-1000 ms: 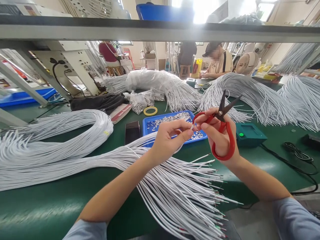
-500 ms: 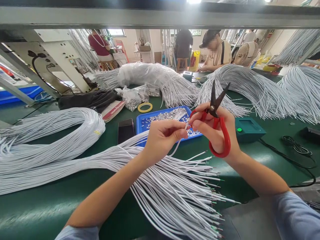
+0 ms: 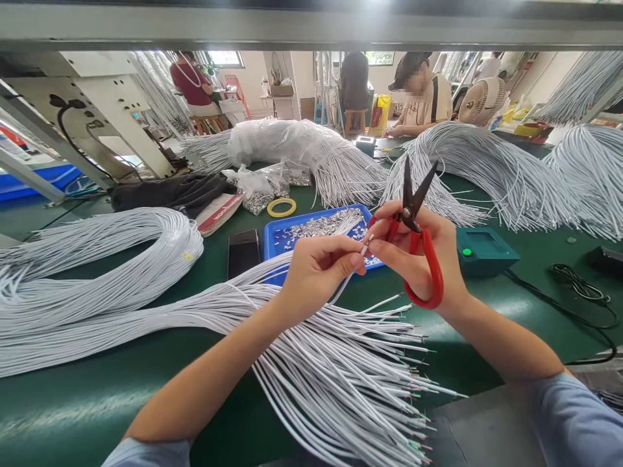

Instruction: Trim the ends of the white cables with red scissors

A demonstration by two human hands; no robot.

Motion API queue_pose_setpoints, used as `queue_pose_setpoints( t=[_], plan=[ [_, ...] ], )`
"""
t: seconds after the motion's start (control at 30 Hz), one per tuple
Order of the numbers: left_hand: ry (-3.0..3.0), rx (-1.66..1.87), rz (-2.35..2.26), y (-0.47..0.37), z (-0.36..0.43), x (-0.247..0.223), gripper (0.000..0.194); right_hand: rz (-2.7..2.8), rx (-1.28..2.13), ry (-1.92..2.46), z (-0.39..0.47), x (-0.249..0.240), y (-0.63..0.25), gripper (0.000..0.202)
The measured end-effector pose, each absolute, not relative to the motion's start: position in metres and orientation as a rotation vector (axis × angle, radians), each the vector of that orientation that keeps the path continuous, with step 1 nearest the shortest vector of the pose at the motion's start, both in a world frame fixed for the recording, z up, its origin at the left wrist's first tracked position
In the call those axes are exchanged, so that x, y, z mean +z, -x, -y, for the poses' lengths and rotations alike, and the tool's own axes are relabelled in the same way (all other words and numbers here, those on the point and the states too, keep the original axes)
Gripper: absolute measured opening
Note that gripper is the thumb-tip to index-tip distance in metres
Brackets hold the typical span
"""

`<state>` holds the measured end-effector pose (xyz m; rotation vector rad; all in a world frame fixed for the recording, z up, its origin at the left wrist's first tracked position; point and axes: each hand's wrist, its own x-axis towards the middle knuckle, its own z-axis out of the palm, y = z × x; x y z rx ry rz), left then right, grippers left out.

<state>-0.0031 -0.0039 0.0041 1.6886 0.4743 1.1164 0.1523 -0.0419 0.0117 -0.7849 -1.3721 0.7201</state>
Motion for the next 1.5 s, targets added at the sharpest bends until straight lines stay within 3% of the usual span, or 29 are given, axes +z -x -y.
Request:
queue_pose_setpoints(
  t=[0.67,1.1,1.5],
  plan=[
    [-1.731,1.309,-0.526,0.001,0.003,-0.001,0.012,1.483,0.415,0.870,0.052,0.014,-0.154,0.028],
    [-1.672,1.294,-0.580,-0.002,0.003,-0.002,0.029,1.535,0.387,0.836,0.054,0.011,-0.152,0.039],
    [-1.653,1.308,-0.611,-0.003,0.006,-0.006,0.029,1.532,0.348,0.831,0.052,0.007,-0.150,0.039]
  ],
)
